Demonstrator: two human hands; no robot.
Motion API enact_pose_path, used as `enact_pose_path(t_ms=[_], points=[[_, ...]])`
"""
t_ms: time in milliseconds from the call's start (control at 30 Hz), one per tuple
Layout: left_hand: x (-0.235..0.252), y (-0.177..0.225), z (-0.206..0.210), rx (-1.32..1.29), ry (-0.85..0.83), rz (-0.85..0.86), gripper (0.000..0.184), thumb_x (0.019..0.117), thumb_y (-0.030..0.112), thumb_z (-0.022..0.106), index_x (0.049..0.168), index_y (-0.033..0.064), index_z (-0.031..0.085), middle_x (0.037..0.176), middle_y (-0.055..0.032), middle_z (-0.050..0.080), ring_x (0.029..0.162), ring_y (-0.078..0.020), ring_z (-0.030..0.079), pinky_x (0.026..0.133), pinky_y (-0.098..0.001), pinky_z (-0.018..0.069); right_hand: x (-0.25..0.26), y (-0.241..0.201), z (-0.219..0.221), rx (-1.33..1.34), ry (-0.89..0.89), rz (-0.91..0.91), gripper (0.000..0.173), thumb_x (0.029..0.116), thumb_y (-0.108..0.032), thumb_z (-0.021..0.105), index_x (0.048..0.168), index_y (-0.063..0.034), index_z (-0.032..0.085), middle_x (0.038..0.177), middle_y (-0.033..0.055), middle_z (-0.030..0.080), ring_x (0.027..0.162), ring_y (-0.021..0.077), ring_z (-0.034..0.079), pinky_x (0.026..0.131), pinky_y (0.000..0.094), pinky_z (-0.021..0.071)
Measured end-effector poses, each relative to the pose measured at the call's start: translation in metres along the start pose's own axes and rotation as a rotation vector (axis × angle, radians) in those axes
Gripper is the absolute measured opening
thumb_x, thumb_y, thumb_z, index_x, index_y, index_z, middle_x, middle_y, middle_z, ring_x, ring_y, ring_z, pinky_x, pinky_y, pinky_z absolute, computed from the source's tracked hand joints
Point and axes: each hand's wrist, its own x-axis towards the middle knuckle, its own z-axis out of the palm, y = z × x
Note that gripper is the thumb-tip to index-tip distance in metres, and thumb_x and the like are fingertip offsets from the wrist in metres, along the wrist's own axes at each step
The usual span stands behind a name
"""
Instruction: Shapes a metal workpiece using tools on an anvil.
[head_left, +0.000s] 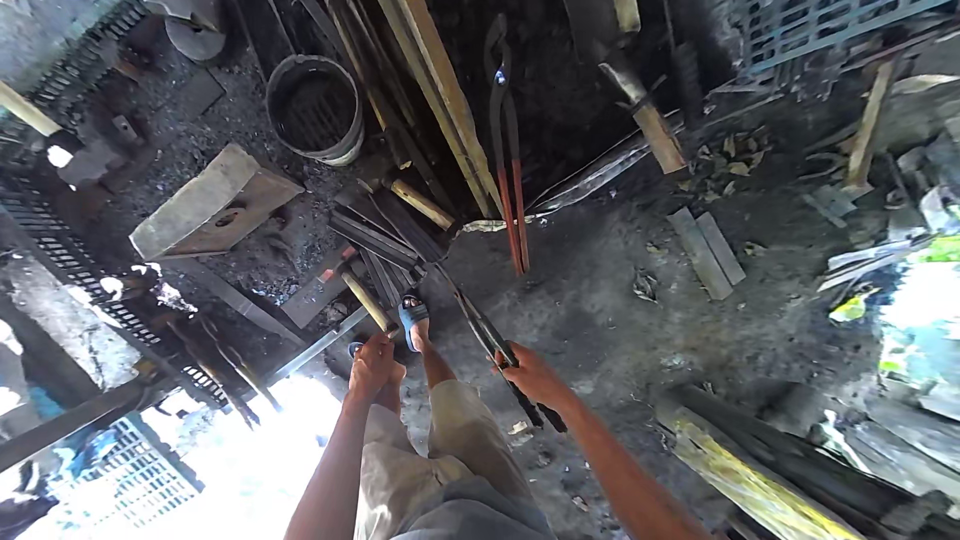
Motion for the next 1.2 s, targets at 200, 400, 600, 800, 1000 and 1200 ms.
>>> enact_pose_path(t_ms=[200, 400, 600, 800, 1000, 1200], points=[[-0.014, -0.015, 0.007, -0.018, -0.031, -0.046, 0.038, 0.1058, 0.035, 0.049, 0.131, 0.0112, 0.065, 0.115, -0.0127, 0.073, 0.111, -0.0289, 0.070, 0.100, -0.0539, 0.0543, 0.010, 0.006, 0.001, 0.146, -0.042, -0.042, 0.031, 0.0876, 0.003, 0.056, 0.118, -0.0054, 0.059, 0.121, 0.0089, 0.071, 0.103, 0.0211, 0.073, 0.085, 0.0398, 0.0630], [-0.024, -0.021, 0.018, -0.069, -0.054, -0.058, 0.037, 0.1054, 0.035, 0.051, 0.131, 0.0114, 0.064, 0.114, -0.0116, 0.073, 0.109, -0.0267, 0.071, 0.099, -0.0520, 0.0555, 0.004, -0.003, -0.002, 0.233, -0.101, 0.024, 0.036, 0.0849, 0.004, 0.052, 0.119, -0.0057, 0.054, 0.125, 0.0120, 0.070, 0.105, 0.0246, 0.074, 0.082, 0.0403, 0.0636], [-0.028, -0.026, 0.023, -0.064, -0.070, -0.055, 0.036, 0.1060, 0.035, 0.050, 0.129, 0.0120, 0.065, 0.111, -0.0117, 0.074, 0.106, -0.0274, 0.071, 0.096, -0.0532, 0.0559, 0.024, -0.009, 0.002, 0.269, -0.090, 0.054, 0.032, 0.0913, 0.001, 0.051, 0.122, -0.0053, 0.052, 0.125, 0.0124, 0.071, 0.101, 0.0264, 0.075, 0.078, 0.0404, 0.0641], [-0.032, -0.033, 0.022, -0.044, -0.061, -0.071, 0.035, 0.1051, 0.034, 0.050, 0.128, 0.0137, 0.066, 0.112, -0.0104, 0.074, 0.108, -0.0269, 0.071, 0.097, -0.0532, 0.0558, 0.041, -0.018, 0.005, -0.134, 0.043, 0.080, 0.069, 0.0877, -0.031, 0.081, 0.141, -0.0071, 0.043, 0.097, 0.0102, 0.071, 0.076, 0.0198, 0.073, 0.072, 0.0392, 0.0633], [-0.038, -0.045, 0.027, -0.025, -0.081, -0.094, 0.036, 0.1043, 0.038, 0.050, 0.125, 0.0134, 0.067, 0.113, -0.0124, 0.073, 0.110, -0.0303, 0.070, 0.097, -0.0571, 0.0548, 0.052, -0.033, 0.007, -0.277, 0.202, 0.231, 0.050, 0.0817, -0.027, 0.084, 0.120, -0.0044, 0.061, 0.090, 0.0126, 0.071, 0.067, 0.0237, 0.071, 0.064, 0.0442, 0.0623], [-0.061, -0.050, 0.020, -0.116, -0.028, -0.100, 0.036, 0.1029, 0.037, 0.054, 0.127, 0.0130, 0.067, 0.114, -0.0124, 0.074, 0.109, -0.0301, 0.071, 0.097, -0.0577, 0.0551, -0.012, -0.086, -0.015, -0.249, 0.099, 0.137, 0.058, 0.0851, -0.021, 0.083, 0.130, -0.0038, 0.051, 0.086, 0.0134, 0.070, 0.062, 0.0237, 0.071, 0.061, 0.0412, 0.0640]])
